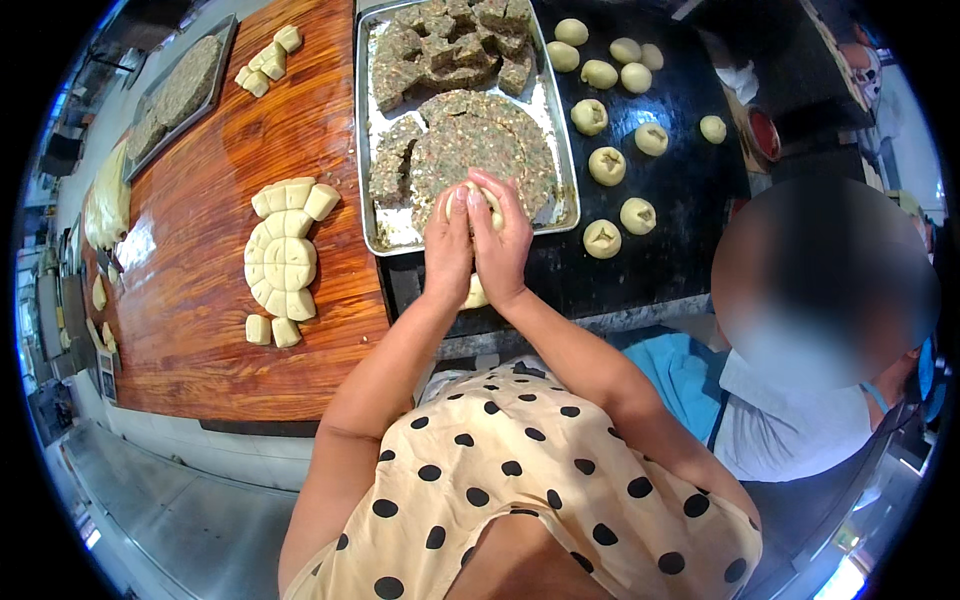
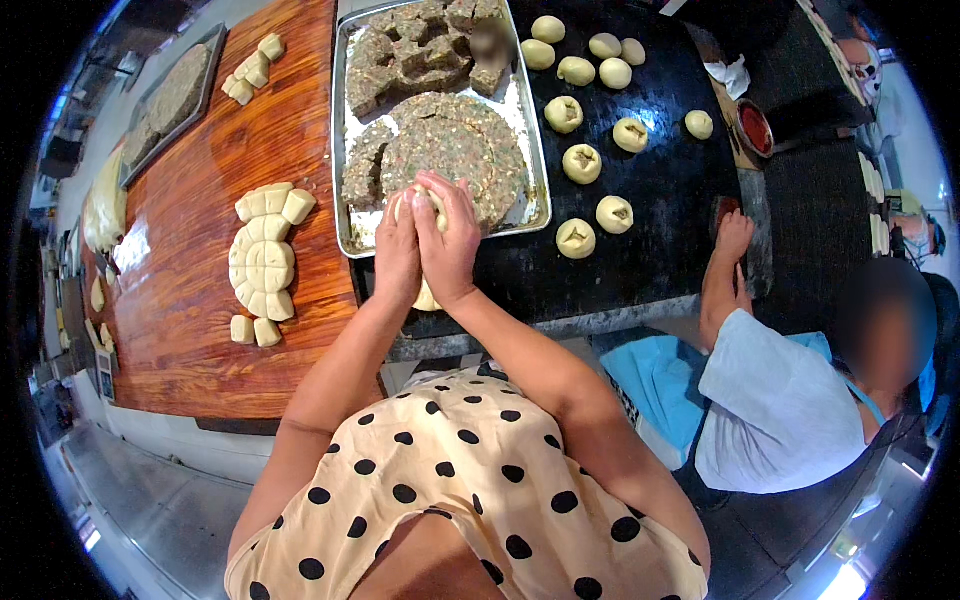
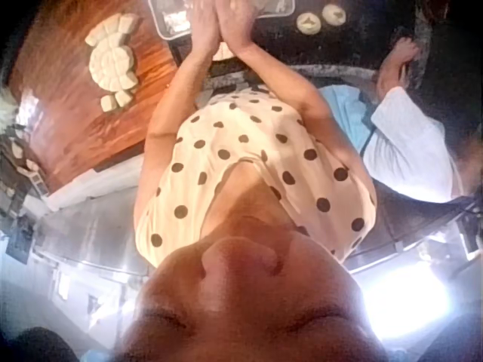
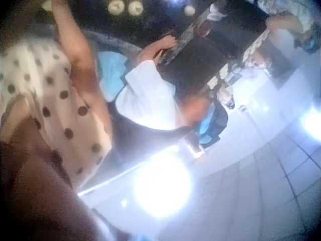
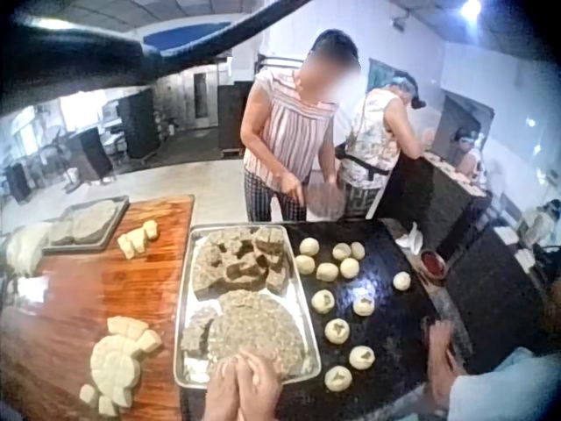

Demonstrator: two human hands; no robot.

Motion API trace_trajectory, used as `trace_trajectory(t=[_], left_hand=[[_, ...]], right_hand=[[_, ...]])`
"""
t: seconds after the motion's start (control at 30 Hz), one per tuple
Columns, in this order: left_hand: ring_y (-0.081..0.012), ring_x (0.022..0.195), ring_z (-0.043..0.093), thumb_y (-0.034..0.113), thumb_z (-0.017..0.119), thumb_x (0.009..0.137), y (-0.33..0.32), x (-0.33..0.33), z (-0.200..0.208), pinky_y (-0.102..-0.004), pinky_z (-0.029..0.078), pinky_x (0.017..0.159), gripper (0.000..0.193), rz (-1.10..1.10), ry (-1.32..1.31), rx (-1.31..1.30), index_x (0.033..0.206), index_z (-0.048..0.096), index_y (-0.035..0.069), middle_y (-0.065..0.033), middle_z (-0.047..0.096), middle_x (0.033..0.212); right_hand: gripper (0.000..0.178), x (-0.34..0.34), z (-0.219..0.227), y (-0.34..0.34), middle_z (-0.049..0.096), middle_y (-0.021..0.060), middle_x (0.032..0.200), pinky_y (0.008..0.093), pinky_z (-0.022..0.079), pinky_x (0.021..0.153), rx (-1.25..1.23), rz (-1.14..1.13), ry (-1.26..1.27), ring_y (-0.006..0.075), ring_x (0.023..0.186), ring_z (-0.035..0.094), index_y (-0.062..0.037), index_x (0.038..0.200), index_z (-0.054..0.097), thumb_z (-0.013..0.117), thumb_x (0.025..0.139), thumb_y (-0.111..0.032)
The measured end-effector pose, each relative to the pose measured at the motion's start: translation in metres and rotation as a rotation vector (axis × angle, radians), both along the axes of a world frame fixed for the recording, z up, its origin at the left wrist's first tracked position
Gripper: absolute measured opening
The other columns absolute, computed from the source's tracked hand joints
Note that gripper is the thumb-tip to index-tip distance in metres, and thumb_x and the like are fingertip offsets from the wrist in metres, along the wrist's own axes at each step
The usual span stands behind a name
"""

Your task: The person by hand takes pieces of savory mixture from a tray and rolls them into dough balls.

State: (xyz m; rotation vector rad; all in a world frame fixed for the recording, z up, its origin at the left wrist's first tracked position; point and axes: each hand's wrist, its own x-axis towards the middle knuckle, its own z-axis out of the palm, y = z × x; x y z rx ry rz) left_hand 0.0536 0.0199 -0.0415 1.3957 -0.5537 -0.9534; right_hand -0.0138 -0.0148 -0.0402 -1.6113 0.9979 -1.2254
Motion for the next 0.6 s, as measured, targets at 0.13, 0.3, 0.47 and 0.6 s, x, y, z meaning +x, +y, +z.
trace_trajectory(t=[0.13,0.3,0.47,0.6], left_hand=[[-0.013,0.104,0.06,0.042,0.048,0.106,-0.003,0.034,0.026,-0.0302,0.049,0.09,0.044,-0.379,0.291,0.214,0.124,0.057,0.003,-0.0073,0.063,0.114],[-0.0211,0.111,0.061,0.051,0.044,0.105,-0.009,0.014,0.027,-0.0387,0.048,0.1,0.052,-0.178,0.622,-0.044,0.127,0.057,0.005,-0.0105,0.061,0.123],[-0.0143,0.106,0.061,0.035,0.05,0.106,0.012,-0.02,0.012,-0.0323,0.051,0.09,0.038,0.071,0.636,-0.081,0.126,0.057,0.003,-0.0084,0.063,0.118],[-0.0111,0.1,0.059,0.033,0.051,0.106,0.005,-0.022,0.014,-0.0286,0.05,0.085,0.038,0.059,0.111,-0.083,0.122,0.061,0.001,-0.0064,0.064,0.111]], right_hand=[[0.046,-0.022,0.034,-0.01,0.061,0.016,0.132,0.0344,0.037,0.111,0.45,0.243,-0.431,0.0215,0.126,0.054,0.0038,0.129,0.06,0.036,0.108,-0.029],[0.049,-0.026,0.026,-0.017,0.071,0.0141,0.11,0.0334,0.043,0.103,0.3,0.175,-0.275,0.0199,0.107,0.064,0.0044,0.11,0.069,0.034,0.108,-0.029],[0.042,-0.009,0.015,0.0,0.073,0.0145,0.106,0.0403,0.042,0.107,0.108,-0.024,-0.115,0.0233,0.104,0.067,0.0055,0.101,0.071,0.04,0.107,-0.022],[0.026,-0.007,0.007,0.003,0.073,0.0142,0.109,0.0417,0.042,0.109,-0.059,-0.048,-0.107,0.0273,0.112,0.066,0.0042,0.105,0.07,0.05,0.103,-0.013]])
